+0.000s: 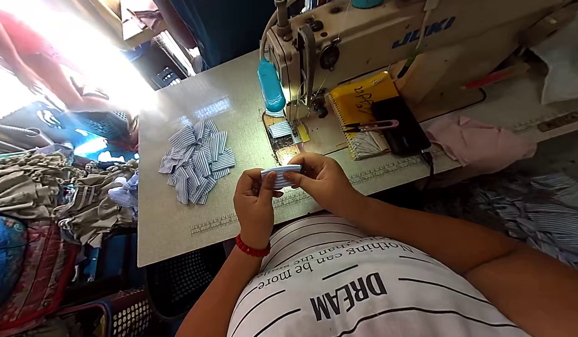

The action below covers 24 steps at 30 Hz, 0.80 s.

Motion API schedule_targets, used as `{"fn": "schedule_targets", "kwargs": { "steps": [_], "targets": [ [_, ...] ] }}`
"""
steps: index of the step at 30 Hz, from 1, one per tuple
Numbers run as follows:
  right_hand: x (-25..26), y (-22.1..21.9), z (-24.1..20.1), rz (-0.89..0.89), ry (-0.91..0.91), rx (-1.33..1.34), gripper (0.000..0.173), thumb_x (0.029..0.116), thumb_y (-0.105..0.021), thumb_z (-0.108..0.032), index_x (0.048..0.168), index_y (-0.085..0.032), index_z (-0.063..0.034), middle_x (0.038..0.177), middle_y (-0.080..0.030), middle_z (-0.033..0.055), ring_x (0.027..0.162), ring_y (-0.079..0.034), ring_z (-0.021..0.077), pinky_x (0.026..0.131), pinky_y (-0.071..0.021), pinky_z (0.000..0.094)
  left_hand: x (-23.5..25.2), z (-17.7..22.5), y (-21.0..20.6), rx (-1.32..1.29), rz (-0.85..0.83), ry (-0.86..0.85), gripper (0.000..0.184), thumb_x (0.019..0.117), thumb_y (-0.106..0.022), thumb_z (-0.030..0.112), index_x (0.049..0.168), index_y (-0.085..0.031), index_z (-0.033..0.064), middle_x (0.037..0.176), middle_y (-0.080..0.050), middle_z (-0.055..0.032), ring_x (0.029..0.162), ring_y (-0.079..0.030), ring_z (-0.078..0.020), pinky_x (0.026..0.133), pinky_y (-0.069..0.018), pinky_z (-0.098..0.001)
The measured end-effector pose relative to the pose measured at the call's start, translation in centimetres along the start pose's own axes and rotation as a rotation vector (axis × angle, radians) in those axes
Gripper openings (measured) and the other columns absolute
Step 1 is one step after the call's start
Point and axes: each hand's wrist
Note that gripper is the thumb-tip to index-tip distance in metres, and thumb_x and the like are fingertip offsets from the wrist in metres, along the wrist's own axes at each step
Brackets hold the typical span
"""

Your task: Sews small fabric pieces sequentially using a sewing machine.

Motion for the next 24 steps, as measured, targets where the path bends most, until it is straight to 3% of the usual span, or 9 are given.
{"fn": "schedule_targets", "kwargs": {
  "steps": [3,6,10,12,17,20,24],
  "targets": [
    [0.0,0.1,0.3,0.014,0.019,-0.027,0.007,0.0969,-0.067,-0.008,0.102,-0.069,-0.0044,0.083,-0.068,0.0006,0.067,-0.064,0.0030,0.062,-0.0561,0.0181,0.1,-0.2,0.2,0.024,-0.002,-0.026,0.010,0.0973,-0.069,0.010,0.105,-0.063,0.0134,0.090,-0.070,0.0066,0.074,-0.070,-0.0046,0.066,-0.0622,-0.0224],
    [0.1,0.3,0.4,0.031,-0.010,-0.071,0.007,0.0989,-0.065,-0.011,0.102,-0.068,-0.0061,0.087,-0.067,-0.0001,0.071,-0.063,0.0025,0.065,-0.0546,0.0180,0.3,0.3,0.4,0.033,-0.087,0.075,0.023,0.0949,-0.072,0.011,0.117,-0.066,0.0082,0.100,-0.071,0.0014,0.084,-0.072,-0.0092,0.073,-0.0641,-0.0274],
    [0.3,0.3,0.6,0.048,-0.054,-0.040,0.009,0.1005,-0.062,-0.010,0.108,-0.064,-0.0062,0.101,-0.066,0.0031,0.081,-0.066,0.0062,0.071,-0.0578,0.0218,0.2,0.3,0.3,0.022,-0.090,0.143,0.015,0.0919,-0.073,0.003,0.106,-0.069,0.0068,0.093,-0.073,0.0002,0.080,-0.072,-0.0099,0.073,-0.0635,-0.0283],
    [0.3,0.3,0.9,0.067,-0.020,-0.023,0.012,0.0990,-0.064,-0.008,0.111,-0.064,-0.0050,0.105,-0.067,0.0040,0.079,-0.065,0.0054,0.071,-0.0570,0.0199,0.3,0.3,0.2,-0.008,-0.082,0.163,0.020,0.0906,-0.074,0.001,0.109,-0.069,0.0064,0.092,-0.073,-0.0003,0.079,-0.071,-0.0102,0.074,-0.0630,-0.0275],
    [0.2,0.4,1.2,0.127,0.041,-0.065,0.016,0.0968,-0.068,-0.007,0.112,-0.064,-0.0052,0.096,-0.067,0.0026,0.072,-0.064,0.0040,0.065,-0.0573,0.0187,0.3,0.7,-0.1,-0.163,-0.072,0.332,0.030,0.0884,-0.073,-0.005,0.117,-0.068,0.0043,0.095,-0.073,-0.0053,0.083,-0.072,-0.0140,0.078,-0.0631,-0.0310],
    [0.3,0.6,1.6,0.146,0.037,-0.111,0.019,0.0951,-0.071,-0.007,0.113,-0.064,-0.0052,0.086,-0.065,0.0024,0.064,-0.061,0.0047,0.059,-0.0550,0.0191,0.5,1.2,-0.3,-0.196,-0.044,0.415,0.021,0.0951,-0.065,-0.003,0.115,-0.067,0.0033,0.098,-0.073,-0.0072,0.085,-0.073,-0.0153,0.079,-0.0631,-0.0318],
    [0.5,0.8,1.6,0.154,-0.003,-0.132,0.019,0.0970,-0.069,-0.008,0.114,-0.062,-0.0063,0.087,-0.067,0.0025,0.065,-0.062,0.0045,0.059,-0.0554,0.0189,1.1,0.4,-0.4,-0.054,-0.054,0.338,0.018,0.0977,-0.065,0.001,0.116,-0.067,0.0038,0.092,-0.073,-0.0039,0.081,-0.072,-0.0120,0.074,-0.0630,-0.0290]
  ]
}}
Point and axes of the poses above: each hand's wrist, its own x-axis towards the middle knuckle, its own y-axis out of the back of the hand, z = x × y
